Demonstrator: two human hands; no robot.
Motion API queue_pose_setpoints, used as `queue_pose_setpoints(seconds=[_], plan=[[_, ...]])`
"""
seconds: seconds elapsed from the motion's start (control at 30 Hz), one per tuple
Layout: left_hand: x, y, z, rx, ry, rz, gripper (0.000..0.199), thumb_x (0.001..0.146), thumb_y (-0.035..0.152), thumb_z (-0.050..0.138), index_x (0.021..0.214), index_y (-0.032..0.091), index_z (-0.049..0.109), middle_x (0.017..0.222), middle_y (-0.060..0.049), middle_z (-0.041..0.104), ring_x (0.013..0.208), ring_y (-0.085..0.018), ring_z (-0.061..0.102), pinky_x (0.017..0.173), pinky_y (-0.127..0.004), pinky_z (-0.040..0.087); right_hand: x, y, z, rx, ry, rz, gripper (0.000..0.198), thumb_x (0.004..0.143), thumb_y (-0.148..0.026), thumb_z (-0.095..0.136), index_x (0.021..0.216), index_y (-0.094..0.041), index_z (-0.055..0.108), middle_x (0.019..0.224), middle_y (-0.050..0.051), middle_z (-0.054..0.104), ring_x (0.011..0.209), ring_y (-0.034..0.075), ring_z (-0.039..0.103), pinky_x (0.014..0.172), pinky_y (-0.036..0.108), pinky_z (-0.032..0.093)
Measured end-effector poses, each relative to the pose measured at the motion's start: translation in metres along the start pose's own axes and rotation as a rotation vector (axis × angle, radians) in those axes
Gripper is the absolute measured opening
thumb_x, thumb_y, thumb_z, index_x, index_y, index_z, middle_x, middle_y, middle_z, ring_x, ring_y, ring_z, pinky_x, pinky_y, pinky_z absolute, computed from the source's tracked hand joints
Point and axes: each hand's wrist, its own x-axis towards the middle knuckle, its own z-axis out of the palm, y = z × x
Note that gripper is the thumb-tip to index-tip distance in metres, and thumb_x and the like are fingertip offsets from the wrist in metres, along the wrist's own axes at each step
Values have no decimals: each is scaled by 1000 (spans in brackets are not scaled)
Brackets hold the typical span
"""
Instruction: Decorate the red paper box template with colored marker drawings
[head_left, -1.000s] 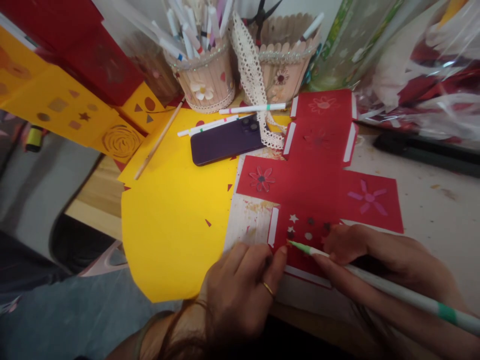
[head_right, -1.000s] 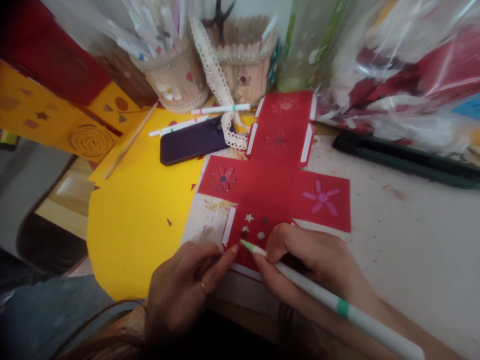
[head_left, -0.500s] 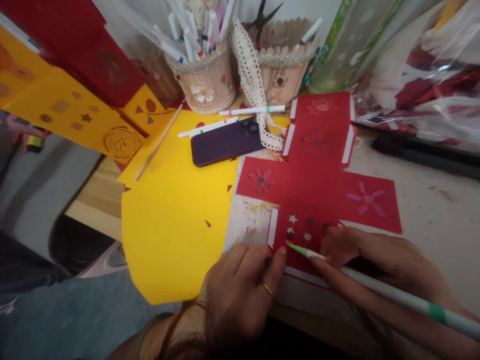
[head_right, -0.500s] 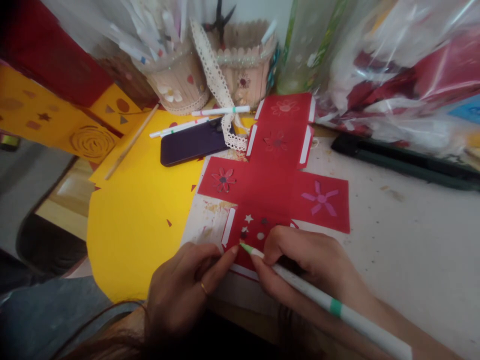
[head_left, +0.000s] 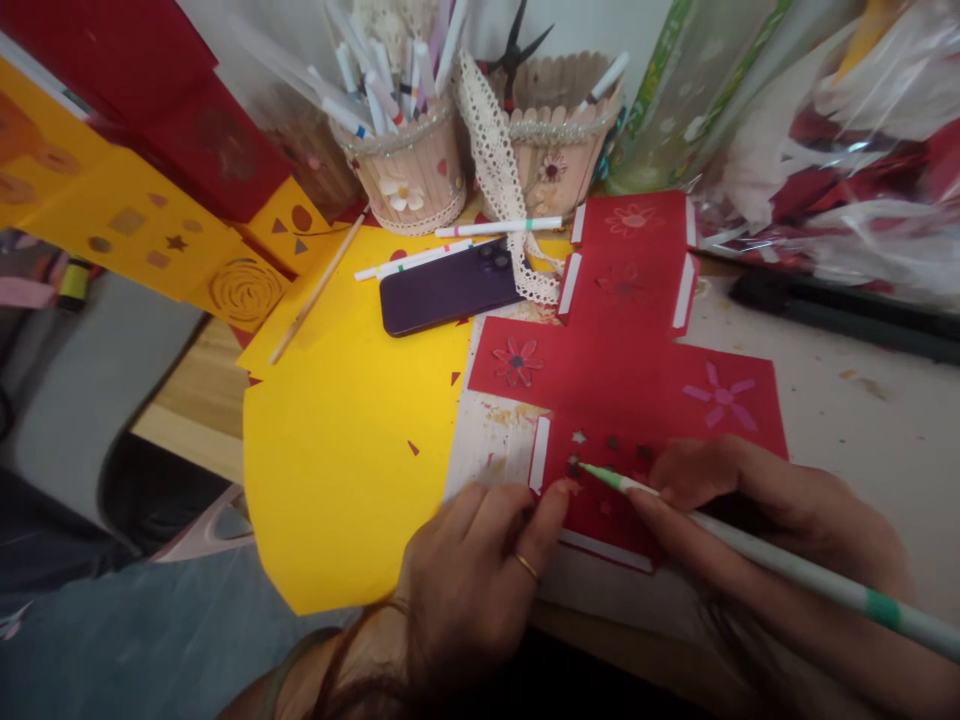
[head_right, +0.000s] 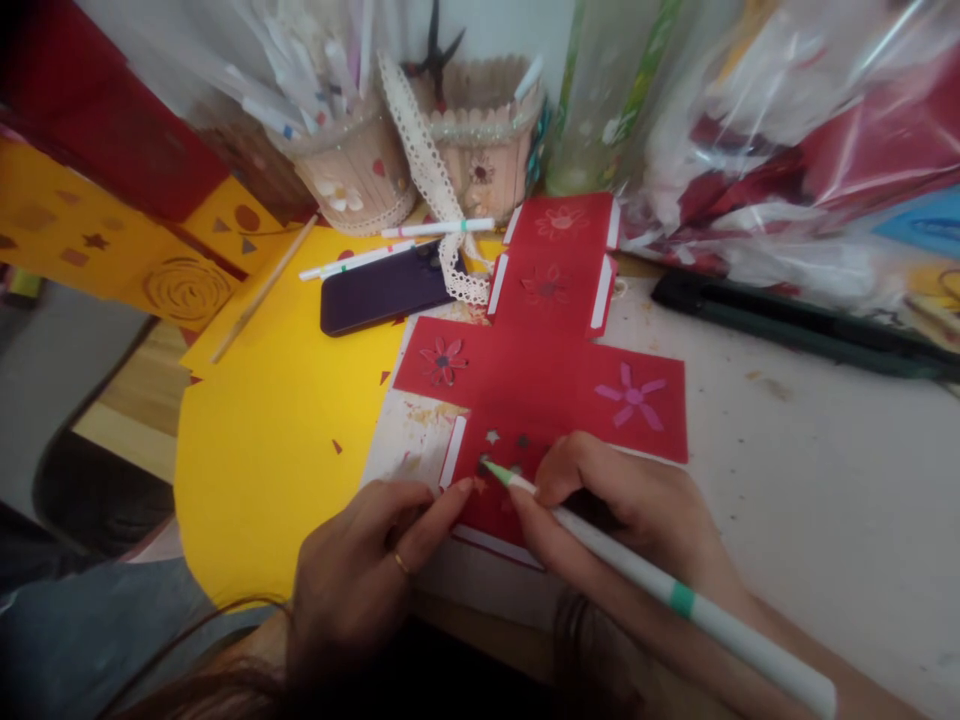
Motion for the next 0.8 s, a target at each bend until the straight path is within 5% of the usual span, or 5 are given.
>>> queue_pose_setpoints(seconds=[0.13, 0.37, 0.8], plan=[[2, -2, 2, 36, 11, 78, 29, 90, 23, 45, 110, 35, 62, 69, 3, 62, 57, -13, 53, 47, -21, 39, 0, 1, -1, -27, -29, 14, 20, 80, -25, 60, 66, -26, 46, 57, -4, 57, 44, 13, 48, 40, 25, 37], [6, -1, 5, 8, -14, -7, 22, 92, 29, 46, 102, 35, 65, 55, 4, 50, 50, -12, 47, 50, -21, 39, 2, 6, -2, -2, -105, -4, 22, 81, -22, 59, 65, -24, 44, 55, -6, 56, 44, 10, 48, 40, 21, 35], [0, -1, 0, -7, -86, 18, 26, 90, 24, 45, 110, 34, 59, 64, 3, 51, 58, -13, 50, 57, -23, 44, 3, -4, -2, -2, -64, 97, 20, 80, -31, 60, 64, -26, 49, 58, -6, 58, 48, 13, 51, 44, 23, 39]])
